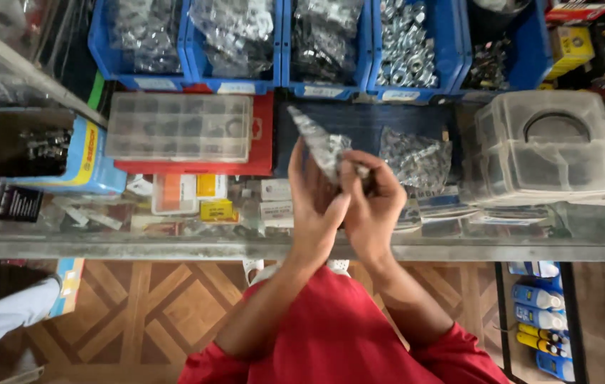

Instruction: The person organizes small hardware items in a workshop setting. They repeatedly pick up plastic bags containing metal fasteners, shake them to settle the contents, and place them into blue storage bins. The person also moves a white basket and a clear plastic container on the glass counter and handles several small product boxes.

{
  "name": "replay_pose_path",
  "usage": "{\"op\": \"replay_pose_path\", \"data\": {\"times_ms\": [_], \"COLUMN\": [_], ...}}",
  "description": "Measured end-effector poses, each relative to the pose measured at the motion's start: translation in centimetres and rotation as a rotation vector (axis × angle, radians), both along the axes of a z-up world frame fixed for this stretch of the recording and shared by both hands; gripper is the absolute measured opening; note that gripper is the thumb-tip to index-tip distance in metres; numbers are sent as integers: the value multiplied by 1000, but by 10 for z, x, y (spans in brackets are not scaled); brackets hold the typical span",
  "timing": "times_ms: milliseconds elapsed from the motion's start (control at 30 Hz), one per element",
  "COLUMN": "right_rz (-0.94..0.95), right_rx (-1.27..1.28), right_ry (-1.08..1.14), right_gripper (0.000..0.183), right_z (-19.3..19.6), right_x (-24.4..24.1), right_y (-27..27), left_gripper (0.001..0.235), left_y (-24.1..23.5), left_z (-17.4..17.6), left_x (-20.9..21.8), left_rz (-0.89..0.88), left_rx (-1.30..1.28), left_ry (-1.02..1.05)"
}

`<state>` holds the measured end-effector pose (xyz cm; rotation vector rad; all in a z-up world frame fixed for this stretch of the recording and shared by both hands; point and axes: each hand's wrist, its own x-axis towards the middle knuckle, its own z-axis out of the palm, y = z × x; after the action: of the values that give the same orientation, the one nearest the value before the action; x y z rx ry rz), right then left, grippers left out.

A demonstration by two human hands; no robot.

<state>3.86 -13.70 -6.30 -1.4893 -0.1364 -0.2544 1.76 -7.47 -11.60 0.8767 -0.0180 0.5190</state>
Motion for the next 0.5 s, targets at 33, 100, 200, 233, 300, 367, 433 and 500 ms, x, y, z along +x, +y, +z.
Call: {"op": "replay_pose_path", "data": {"times_ms": [33,100,200,233,300,367,433,500], "right_rz": [21,44,185,156,128,223,219,216], "right_rx": [-115,-232,-126,-91,-60,494,452,413], "right_ry": [-105,-214,-119,-87,-46,-80,-178,-282], "right_gripper": [18,25,24,23,23,69,74,81], "right_z": [-3,-13,-14,-6,5,12,21,26], "right_x": [-1,-5,-8,-9,-5,6,10,15], "right_y": [0,-4,-13,-18,-25,-29,-23,-14], "left_gripper": [89,65,51,52,61,55,59,65], "left_y": [5,17,33,32,31,30,27,25], "left_z": [3,-10,-13,14,50,68,61,44], "left_x": [3,5,4,4,-1,-11,-13,-15], "left_rz": [-6,-12,-16,53,123,-13,-95,-176], "left_rx": [-10,-21,-76,-311,-550,-654,-631,-602], "left_ry": [-32,-68,627,573,520,350,426,495]}}
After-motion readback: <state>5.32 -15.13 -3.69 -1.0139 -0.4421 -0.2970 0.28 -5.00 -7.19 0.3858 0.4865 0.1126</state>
